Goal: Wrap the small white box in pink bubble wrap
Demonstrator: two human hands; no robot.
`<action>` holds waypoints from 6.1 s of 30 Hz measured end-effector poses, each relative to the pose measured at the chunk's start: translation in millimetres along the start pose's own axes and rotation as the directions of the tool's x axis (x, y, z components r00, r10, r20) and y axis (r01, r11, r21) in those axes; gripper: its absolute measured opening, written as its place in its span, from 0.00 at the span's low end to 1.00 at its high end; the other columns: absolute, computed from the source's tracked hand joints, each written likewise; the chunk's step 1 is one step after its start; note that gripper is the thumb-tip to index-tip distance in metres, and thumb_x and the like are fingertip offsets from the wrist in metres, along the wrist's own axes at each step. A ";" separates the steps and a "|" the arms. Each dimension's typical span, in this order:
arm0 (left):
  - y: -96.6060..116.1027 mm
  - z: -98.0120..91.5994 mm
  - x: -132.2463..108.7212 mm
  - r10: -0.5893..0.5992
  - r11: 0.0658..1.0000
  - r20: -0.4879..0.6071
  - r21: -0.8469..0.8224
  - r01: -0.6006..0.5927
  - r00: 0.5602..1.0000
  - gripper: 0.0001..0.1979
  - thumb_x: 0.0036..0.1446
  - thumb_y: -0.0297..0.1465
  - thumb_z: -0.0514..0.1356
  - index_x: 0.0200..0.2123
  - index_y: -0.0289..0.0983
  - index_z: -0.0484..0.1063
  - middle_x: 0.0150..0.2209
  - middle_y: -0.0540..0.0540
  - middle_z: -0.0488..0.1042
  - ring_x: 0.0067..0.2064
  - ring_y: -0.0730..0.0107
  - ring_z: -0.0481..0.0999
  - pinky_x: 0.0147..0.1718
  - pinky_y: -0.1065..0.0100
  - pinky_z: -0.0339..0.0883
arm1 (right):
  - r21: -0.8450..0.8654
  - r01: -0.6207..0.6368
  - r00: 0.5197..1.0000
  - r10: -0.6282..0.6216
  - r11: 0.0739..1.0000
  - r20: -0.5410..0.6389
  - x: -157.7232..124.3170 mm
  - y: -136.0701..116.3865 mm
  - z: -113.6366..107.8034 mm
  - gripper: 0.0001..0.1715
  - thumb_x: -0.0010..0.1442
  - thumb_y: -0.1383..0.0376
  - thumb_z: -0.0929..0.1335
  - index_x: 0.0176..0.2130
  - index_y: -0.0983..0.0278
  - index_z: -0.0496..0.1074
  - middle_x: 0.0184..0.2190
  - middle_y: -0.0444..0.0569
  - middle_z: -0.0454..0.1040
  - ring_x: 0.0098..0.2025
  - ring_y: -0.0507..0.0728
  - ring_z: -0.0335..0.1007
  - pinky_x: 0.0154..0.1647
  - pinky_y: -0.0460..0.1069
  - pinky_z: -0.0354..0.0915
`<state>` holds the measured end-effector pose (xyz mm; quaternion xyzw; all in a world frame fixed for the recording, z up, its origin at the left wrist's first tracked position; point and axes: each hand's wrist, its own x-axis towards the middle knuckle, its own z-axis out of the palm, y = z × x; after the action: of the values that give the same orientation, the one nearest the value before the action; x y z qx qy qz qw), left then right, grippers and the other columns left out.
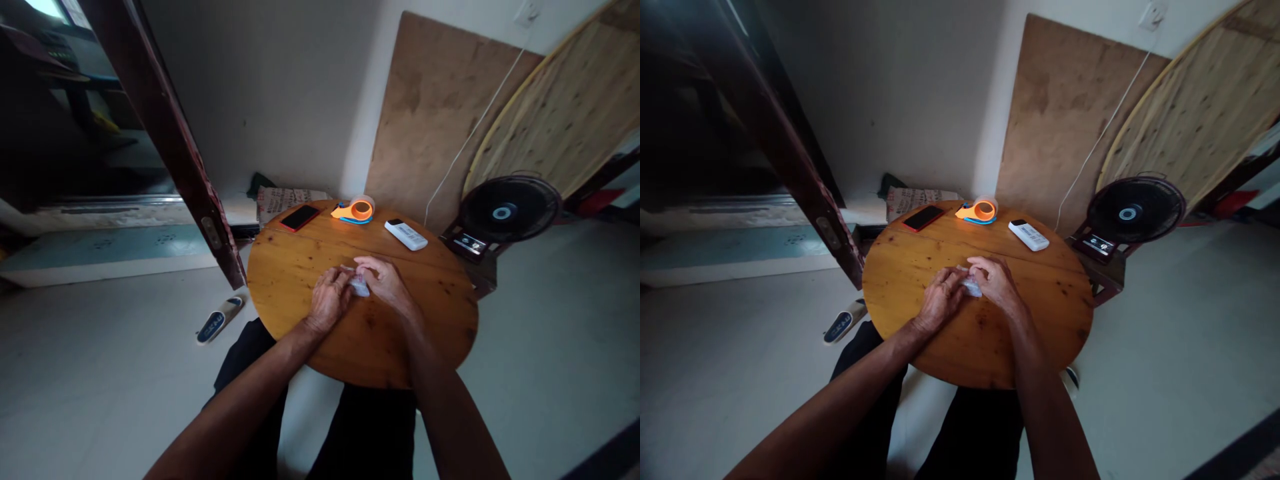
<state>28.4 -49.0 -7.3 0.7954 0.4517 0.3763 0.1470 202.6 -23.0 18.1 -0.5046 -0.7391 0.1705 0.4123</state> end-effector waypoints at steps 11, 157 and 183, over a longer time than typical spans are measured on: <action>-2.6 1.2 -2.4 0.019 0.998 0.015 0.053 -0.020 1.000 0.18 0.61 0.28 0.55 0.53 0.45 0.71 0.53 0.45 0.66 0.54 0.62 0.68 0.55 0.61 0.65 | 0.227 -0.102 0.969 0.149 0.969 -0.200 3.0 -8.0 -3.8 0.15 0.57 0.60 0.65 0.43 0.62 0.74 0.33 0.49 0.81 0.38 0.58 0.77 0.47 0.55 0.69; -3.9 -5.3 -11.1 -0.015 0.997 -0.067 -0.074 0.010 0.998 0.19 0.54 0.27 0.55 0.49 0.43 0.73 0.44 0.46 0.72 0.43 0.65 0.74 0.45 0.65 0.72 | 0.154 -0.292 0.956 0.285 0.944 0.064 3.3 8.9 -0.7 0.23 0.52 0.48 0.68 0.37 0.62 0.79 0.40 0.53 0.81 0.44 0.66 0.75 0.48 0.57 0.69; -4.6 -4.1 -12.0 -0.043 0.995 -0.083 -0.095 0.035 0.996 0.18 0.55 0.29 0.56 0.48 0.42 0.74 0.46 0.45 0.73 0.45 0.62 0.75 0.46 0.62 0.73 | 0.277 -0.376 0.867 0.441 0.884 -0.230 6.1 15.1 -5.2 0.33 0.46 0.48 0.72 0.48 0.60 0.72 0.47 0.53 0.77 0.48 0.63 0.74 0.46 0.53 0.71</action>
<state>18.9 -56.8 -12.8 0.7619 0.4551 0.4276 0.1720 214.9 -11.9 13.7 -0.6203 -0.5230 0.2612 0.5229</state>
